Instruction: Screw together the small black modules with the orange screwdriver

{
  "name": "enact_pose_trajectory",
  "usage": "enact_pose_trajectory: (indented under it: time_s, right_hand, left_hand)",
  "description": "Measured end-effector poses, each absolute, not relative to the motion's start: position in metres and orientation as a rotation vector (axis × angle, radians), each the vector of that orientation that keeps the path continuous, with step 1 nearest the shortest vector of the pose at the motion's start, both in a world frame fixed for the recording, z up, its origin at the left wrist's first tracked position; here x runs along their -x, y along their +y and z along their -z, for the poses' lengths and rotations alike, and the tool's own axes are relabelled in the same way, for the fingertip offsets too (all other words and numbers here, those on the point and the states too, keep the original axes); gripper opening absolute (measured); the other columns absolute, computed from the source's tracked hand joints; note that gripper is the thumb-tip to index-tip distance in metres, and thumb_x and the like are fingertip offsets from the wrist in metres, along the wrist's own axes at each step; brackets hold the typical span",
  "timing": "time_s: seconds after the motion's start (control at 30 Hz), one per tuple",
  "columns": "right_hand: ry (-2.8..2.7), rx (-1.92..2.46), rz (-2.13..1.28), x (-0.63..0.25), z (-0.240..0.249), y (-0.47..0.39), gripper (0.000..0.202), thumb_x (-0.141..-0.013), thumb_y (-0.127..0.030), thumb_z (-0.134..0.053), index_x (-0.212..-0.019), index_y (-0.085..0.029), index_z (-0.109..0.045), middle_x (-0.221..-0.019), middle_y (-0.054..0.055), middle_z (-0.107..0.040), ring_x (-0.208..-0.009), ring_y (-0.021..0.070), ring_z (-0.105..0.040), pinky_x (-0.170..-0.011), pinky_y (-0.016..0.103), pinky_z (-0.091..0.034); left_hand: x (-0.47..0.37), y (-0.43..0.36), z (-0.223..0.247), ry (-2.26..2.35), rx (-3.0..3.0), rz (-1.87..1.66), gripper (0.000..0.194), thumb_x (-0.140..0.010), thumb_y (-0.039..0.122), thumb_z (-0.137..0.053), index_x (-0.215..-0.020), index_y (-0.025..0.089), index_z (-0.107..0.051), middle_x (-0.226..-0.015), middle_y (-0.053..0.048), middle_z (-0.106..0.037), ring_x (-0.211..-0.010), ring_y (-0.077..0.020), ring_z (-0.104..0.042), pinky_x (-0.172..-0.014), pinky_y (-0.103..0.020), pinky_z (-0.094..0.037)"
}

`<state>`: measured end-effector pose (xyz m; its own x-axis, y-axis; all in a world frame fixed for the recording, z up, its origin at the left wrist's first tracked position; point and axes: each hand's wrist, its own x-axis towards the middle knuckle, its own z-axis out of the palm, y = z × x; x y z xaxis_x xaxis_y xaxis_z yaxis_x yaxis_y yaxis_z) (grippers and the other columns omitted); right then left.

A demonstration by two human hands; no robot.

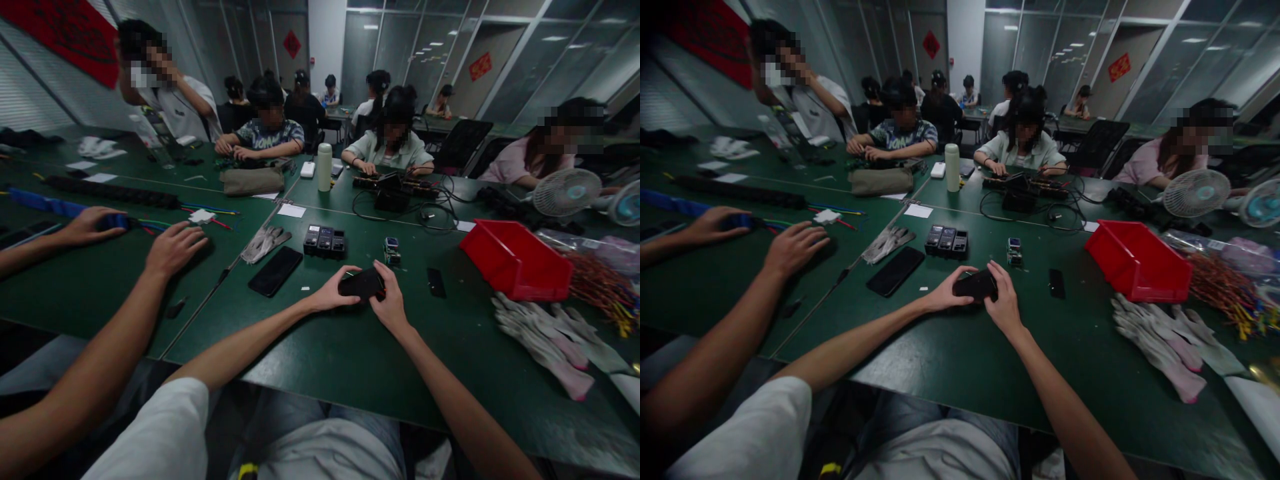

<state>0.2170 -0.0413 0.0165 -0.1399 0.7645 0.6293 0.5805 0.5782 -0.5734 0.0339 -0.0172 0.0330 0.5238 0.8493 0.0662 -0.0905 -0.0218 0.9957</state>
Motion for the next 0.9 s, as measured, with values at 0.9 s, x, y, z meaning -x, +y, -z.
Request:
enact_pose_trajectory:
  time_s: [0.9]
  right_hand:
    - [-2.053,1.408,-0.158,-0.248,0.007,-0.019,0.025,-0.076,-0.038,-0.064,-0.094,-0.02,-0.064,-0.1,0.009,-0.061,-0.096,0.0257,-0.054,-0.081,0.043,-0.046]
  left_hand:
    - [-0.033,0.007,-0.001,0.688,-1.128,-1.029,0.071,-0.073,0.031,-0.064,-0.134,0.026,-0.028,-0.103,-0.005,-0.056,-0.077,-0.0149,-0.059,-0.068,-0.03,-0.051]
